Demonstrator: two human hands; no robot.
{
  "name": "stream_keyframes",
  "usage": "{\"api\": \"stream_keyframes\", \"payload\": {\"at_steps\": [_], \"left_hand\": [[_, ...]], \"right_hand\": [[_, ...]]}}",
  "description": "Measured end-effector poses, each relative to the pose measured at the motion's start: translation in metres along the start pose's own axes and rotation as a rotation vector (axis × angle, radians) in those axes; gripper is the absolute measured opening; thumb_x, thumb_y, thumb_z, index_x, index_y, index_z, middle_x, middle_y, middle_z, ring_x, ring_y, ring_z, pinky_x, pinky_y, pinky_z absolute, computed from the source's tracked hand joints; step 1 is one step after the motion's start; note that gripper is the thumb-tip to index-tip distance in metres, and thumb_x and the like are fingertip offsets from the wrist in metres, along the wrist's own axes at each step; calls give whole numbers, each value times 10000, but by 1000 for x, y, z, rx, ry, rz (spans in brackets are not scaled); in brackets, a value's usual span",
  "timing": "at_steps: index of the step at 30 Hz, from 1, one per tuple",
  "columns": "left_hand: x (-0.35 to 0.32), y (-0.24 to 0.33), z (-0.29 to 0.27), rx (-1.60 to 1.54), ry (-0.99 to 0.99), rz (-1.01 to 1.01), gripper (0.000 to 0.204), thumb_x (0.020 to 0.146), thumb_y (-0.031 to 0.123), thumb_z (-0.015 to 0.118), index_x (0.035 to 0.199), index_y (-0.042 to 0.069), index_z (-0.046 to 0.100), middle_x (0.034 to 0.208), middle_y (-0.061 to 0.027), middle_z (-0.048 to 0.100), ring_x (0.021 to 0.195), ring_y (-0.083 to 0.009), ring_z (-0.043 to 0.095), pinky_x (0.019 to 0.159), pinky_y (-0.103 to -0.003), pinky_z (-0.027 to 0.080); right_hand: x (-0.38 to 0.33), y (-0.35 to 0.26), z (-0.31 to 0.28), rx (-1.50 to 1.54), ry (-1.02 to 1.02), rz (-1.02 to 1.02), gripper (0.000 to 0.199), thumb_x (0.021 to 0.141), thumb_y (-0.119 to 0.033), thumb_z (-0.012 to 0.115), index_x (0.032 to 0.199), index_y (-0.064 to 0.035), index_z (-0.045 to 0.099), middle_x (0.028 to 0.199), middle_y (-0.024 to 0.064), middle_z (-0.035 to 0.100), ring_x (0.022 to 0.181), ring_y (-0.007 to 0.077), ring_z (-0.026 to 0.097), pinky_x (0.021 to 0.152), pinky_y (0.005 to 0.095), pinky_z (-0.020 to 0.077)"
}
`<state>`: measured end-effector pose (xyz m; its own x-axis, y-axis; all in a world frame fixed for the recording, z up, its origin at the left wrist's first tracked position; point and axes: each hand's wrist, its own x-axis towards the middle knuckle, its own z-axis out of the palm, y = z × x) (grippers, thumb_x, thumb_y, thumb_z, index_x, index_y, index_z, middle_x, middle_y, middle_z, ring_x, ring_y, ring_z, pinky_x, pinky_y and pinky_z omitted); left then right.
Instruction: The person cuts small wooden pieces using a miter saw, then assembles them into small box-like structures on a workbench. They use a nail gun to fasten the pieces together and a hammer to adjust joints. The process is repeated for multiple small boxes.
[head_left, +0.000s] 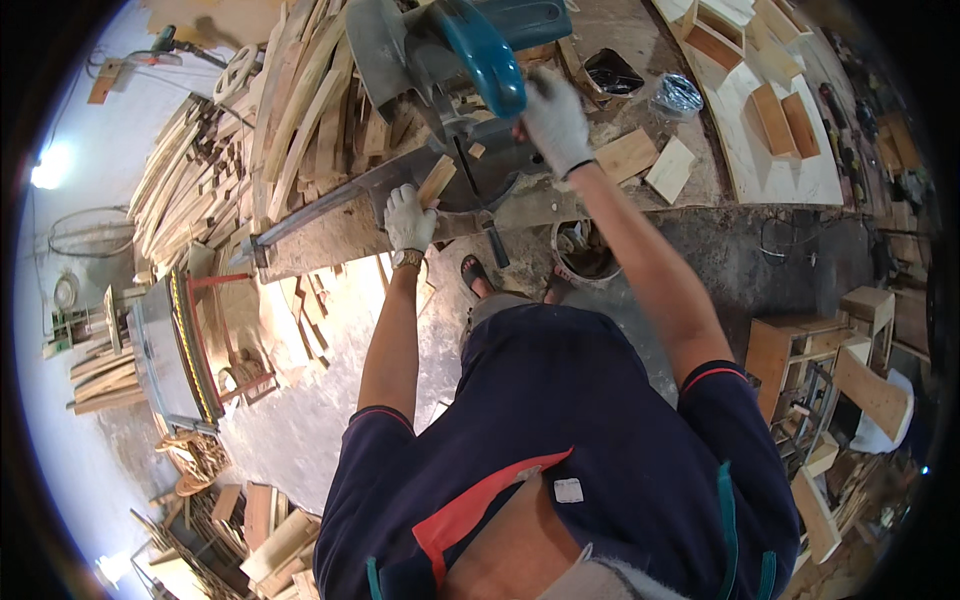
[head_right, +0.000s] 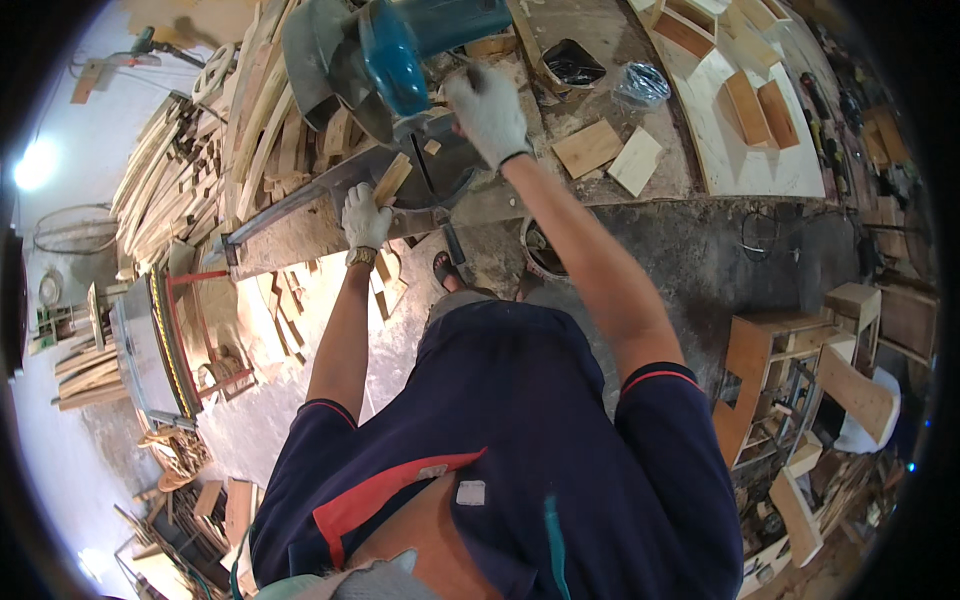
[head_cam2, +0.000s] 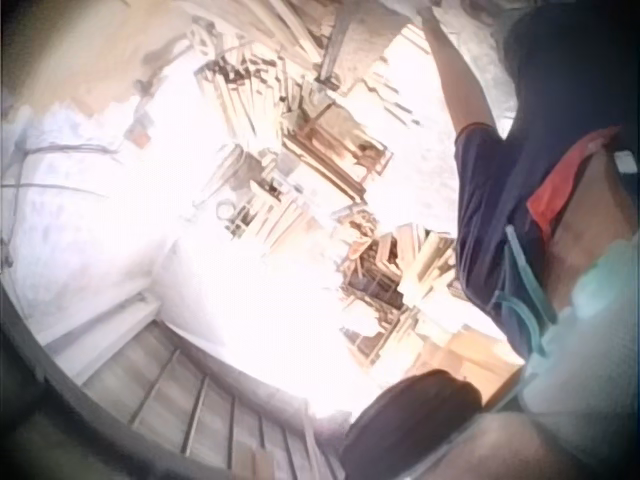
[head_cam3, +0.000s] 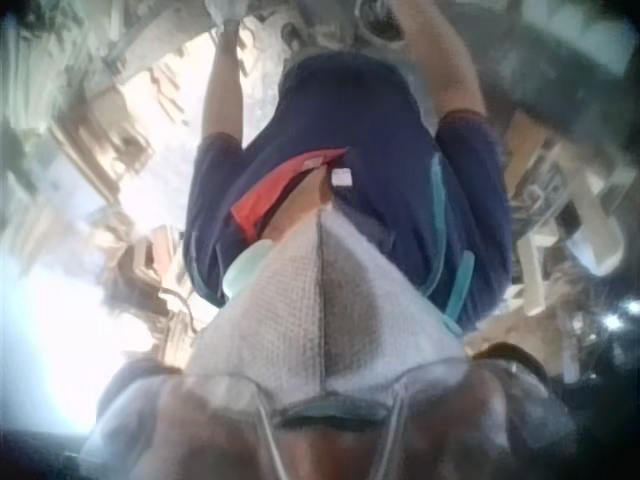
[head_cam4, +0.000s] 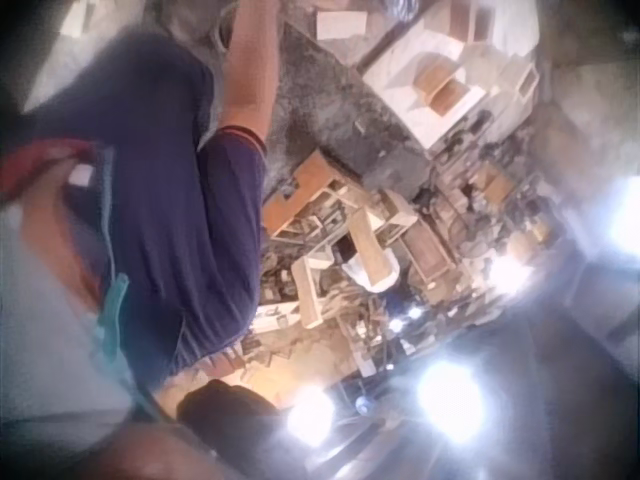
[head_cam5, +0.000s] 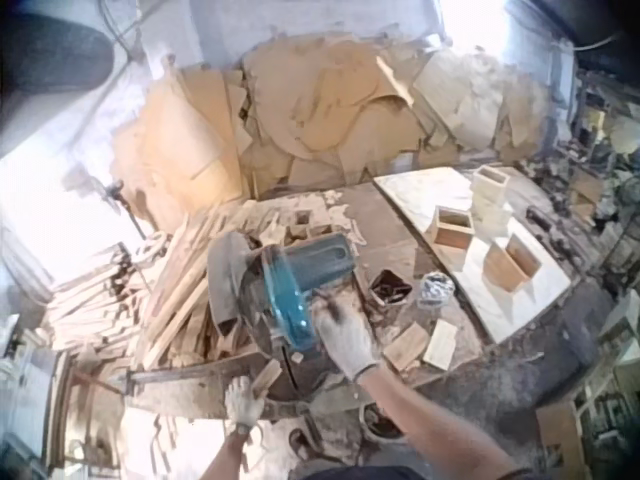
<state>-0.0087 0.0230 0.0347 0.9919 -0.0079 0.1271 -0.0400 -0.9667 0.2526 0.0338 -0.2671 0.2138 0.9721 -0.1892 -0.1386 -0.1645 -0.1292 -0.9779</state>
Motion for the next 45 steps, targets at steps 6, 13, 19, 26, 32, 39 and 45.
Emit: {"api": "stream_keyframes", "payload": {"at_steps": [6,13,19,26,32,39,45], "left_hand": [[-138,34,-12,-245,-29,-471,461,939,342,746,1153,-6,531,1018,-260,693,921,-486,685,780,-522,529],[-378,62,-2,-581,26,-915,489,896,347,836,1083,-51,623,956,-149,693,846,-228,638,789,-375,522],[-536,101,10,-648,142,-1287,418,891,297,843,970,-41,609,873,-103,644,778,-199,548,738,-367,486],[-540,160,15,-815,266,-1330,376,940,298,798,928,-8,580,768,-38,573,644,-137,493,601,-301,438],[-488,225,14,-953,79,-946,365,974,327,776,916,27,577,695,13,534,561,-72,509,522,-261,412],[-425,336,2,-1163,-341,-560,327,1017,341,728,928,41,635,710,13,613,574,-62,525,530,-254,403],[-378,440,2,-1257,-593,-381,358,1029,369,690,1071,14,675,743,12,630,611,-61,558,551,-249,432]], "right_hand": [[9,154,65,-683,-137,-154,474,937,-391,714,1227,-30,611,1065,200,697,1054,412,687,879,512,567],[46,167,85,-926,-284,-134,512,932,-406,718,1298,-88,555,1346,220,594,1115,391,683,898,503,583],[-12,178,8,-388,-955,-99,260,932,-279,662,984,-47,766,927,132,768,750,213,739,681,408,583],[-164,301,-152,-521,-543,327,334,981,-326,701,979,7,675,785,109,691,623,181,682,572,372,522],[-283,300,-236,-267,-646,487,326,986,-327,712,1013,-6,662,831,79,695,666,150,701,574,346,559],[-294,218,-308,-151,-853,355,561,1062,-472,587,1397,-22,568,998,74,710,769,176,740,677,334,613],[-265,220,-384,179,-722,400,678,1063,-335,630,1565,28,355,1155,148,689,847,199,745,695,342,641]]}}
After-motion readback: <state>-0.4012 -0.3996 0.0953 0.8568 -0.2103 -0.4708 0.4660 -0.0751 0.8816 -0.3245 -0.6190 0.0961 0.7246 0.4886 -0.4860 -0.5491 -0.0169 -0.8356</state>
